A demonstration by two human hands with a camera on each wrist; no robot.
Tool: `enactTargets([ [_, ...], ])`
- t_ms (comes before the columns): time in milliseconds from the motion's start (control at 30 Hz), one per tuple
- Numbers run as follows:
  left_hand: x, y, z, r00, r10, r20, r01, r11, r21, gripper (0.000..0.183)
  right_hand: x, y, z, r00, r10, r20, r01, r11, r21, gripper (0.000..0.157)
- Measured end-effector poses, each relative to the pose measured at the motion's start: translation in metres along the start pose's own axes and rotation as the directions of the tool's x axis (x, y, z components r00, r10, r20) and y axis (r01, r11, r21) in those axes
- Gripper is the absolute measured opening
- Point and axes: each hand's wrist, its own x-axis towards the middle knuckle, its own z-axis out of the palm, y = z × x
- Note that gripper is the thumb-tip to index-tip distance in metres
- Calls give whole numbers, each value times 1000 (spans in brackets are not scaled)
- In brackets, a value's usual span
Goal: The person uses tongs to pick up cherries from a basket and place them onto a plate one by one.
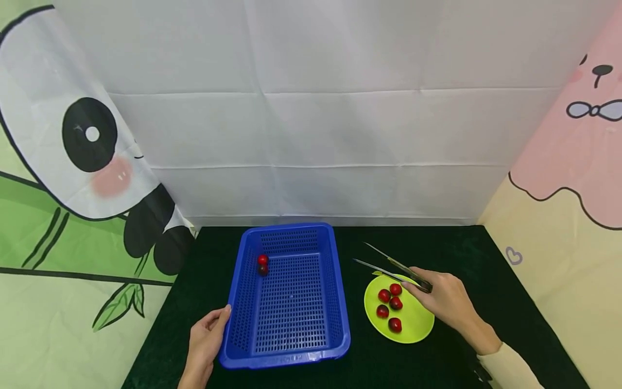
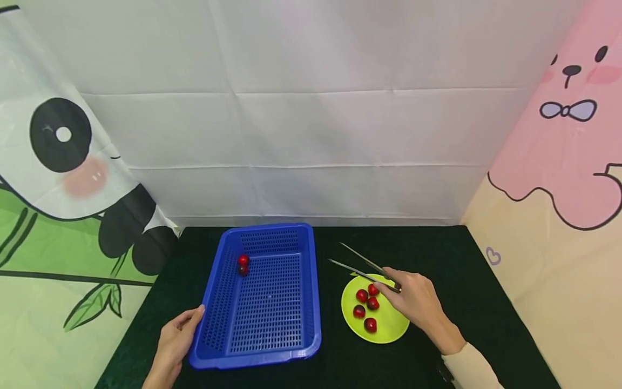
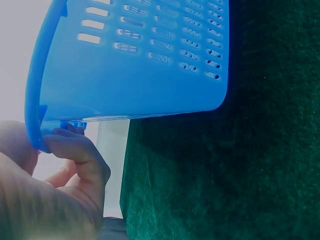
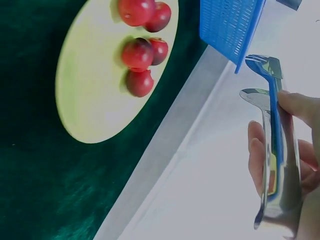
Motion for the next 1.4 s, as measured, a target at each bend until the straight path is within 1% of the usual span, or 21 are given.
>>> enactTargets([
  [233, -2, 1, -1, 1000, 13, 3, -13, 1000, -16, 65, 18, -5, 9, 999, -38, 5, 38, 999, 25, 37],
  [400, -2, 1, 0, 1000, 1, -5, -1, 1000, -11, 62, 30, -11, 19, 998, -52, 26, 51, 998, 49, 38],
  [600, -3, 3, 0, 1000, -8, 6, 8, 1000, -17, 64, 44, -20, 30, 997, -72, 33, 69, 994, 85, 37],
  [933, -4, 2, 0, 1000, -10, 0, 10, 1000, -8, 62, 68, -34, 47, 990, -49, 131, 33, 991, 126, 37],
  [1167, -4, 0, 1, 1000, -9, -13, 8, 1000, -9, 61, 82, -41, 59, 983, -80, 163, 58, 989, 138, 35],
  [1400, -3, 1, 1, 1000, -2, 2, 2, 1000, -26, 64, 99, -52, 68, 979, -99, 176, 75, 988, 136, 37],
])
